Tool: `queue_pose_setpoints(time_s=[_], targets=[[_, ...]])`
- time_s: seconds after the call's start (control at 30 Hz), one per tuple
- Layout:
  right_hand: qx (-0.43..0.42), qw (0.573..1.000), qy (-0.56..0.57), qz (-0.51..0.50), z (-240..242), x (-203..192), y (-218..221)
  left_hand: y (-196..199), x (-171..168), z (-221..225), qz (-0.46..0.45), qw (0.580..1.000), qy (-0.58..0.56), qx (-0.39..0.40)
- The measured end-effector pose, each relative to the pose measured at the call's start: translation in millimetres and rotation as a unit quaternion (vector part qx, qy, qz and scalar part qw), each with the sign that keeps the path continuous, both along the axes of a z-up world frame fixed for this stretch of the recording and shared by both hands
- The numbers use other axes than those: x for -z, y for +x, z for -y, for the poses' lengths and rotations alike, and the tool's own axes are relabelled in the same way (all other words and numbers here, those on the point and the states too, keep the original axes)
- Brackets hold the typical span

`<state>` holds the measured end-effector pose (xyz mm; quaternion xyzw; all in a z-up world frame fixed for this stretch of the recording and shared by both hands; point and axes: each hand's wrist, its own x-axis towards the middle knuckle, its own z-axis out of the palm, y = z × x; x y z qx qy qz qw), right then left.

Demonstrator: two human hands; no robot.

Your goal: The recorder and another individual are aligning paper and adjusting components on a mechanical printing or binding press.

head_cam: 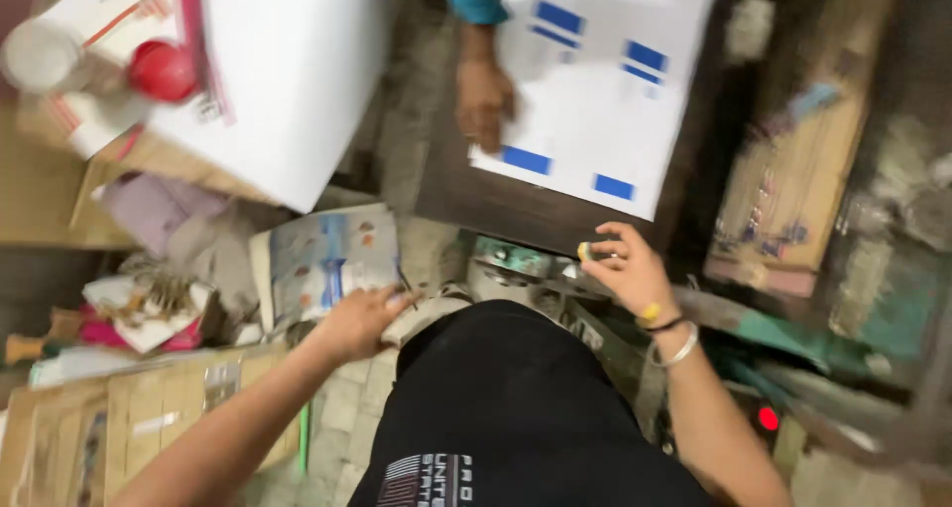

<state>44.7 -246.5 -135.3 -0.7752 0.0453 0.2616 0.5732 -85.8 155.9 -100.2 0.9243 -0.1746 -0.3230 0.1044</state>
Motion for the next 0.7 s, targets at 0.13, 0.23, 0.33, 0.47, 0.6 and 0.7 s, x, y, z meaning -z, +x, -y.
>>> queue_pose_setpoints(time_s=[0.13,0.23,0.33,0.47,0.6,0.7], targets=[[-0.036,0.999,-0.022,-0.003,-63.3,75.9,13.1,-72.8,24.8,-5.2,-0.15,0.987,-0.038,0.049],[-0.043,0.997,-0.044,0.043,-102.3,130.8,24.1,-100.8,43.3,3.7,-0.138,0.989,-0.031,-0.042],[-0.045,0.995,-0.047,0.072,-138.9,152.1,33.4,-121.1,67.5,-7.4,-0.049,0.995,-0.078,-0.051],[-0.048,0.993,-0.067,0.091,-178.0,164.6,47.4,-122.4,71.5,-18.3,-0.084,0.989,-0.092,-0.077],[-0.026,0.994,-0.043,0.1,-194.6,183.4,51.3,-112.7,71.5,-37.6,-0.066,0.987,-0.13,-0.062],[0.004,0.996,0.001,0.092,-187.7,188.1,42.0,-98.7,71.3,-54.0,-0.076,0.987,-0.136,-0.04]])
